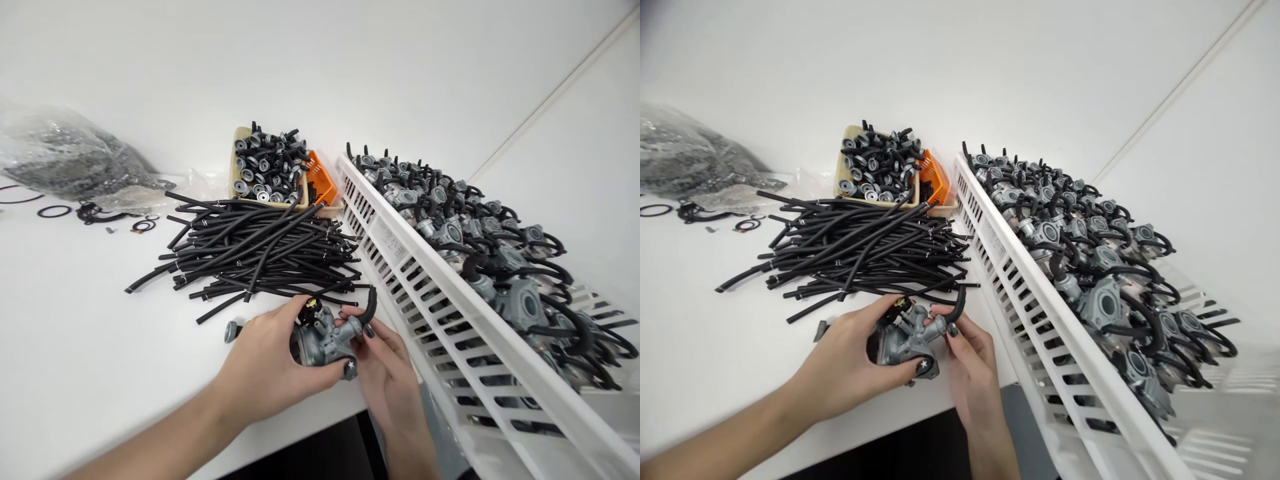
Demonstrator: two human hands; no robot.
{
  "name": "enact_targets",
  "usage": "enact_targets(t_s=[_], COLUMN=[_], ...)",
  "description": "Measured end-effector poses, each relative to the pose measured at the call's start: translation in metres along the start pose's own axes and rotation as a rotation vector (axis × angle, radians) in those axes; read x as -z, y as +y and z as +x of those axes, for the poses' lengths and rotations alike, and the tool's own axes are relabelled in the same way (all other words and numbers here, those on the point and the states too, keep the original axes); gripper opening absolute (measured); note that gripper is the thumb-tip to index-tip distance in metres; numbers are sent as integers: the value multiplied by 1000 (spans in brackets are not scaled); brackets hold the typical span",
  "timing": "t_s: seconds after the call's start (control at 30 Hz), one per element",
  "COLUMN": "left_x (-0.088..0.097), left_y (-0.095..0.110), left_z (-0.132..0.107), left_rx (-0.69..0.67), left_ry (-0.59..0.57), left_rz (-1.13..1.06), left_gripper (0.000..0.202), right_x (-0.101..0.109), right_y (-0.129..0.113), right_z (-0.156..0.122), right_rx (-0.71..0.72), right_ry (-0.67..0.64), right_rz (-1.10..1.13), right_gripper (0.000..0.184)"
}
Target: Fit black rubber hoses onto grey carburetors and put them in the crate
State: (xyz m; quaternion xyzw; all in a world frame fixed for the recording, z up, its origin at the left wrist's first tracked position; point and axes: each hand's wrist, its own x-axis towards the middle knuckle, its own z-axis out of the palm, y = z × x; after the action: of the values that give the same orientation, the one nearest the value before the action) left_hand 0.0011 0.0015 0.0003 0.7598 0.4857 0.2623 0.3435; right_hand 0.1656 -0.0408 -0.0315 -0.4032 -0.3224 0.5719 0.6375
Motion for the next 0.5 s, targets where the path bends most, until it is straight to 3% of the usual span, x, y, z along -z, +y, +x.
enact_targets(t_s=[0.5], left_x=[-1], left_y=[-2], left_z=[-2], left_rx=[-10], left_ry=[-4], left_rz=[40], left_gripper=[47], right_x=[7], right_y=[8], right_z=[4], right_rx=[17], right_ry=[18], right_rz=[-71], right_gripper=[23])
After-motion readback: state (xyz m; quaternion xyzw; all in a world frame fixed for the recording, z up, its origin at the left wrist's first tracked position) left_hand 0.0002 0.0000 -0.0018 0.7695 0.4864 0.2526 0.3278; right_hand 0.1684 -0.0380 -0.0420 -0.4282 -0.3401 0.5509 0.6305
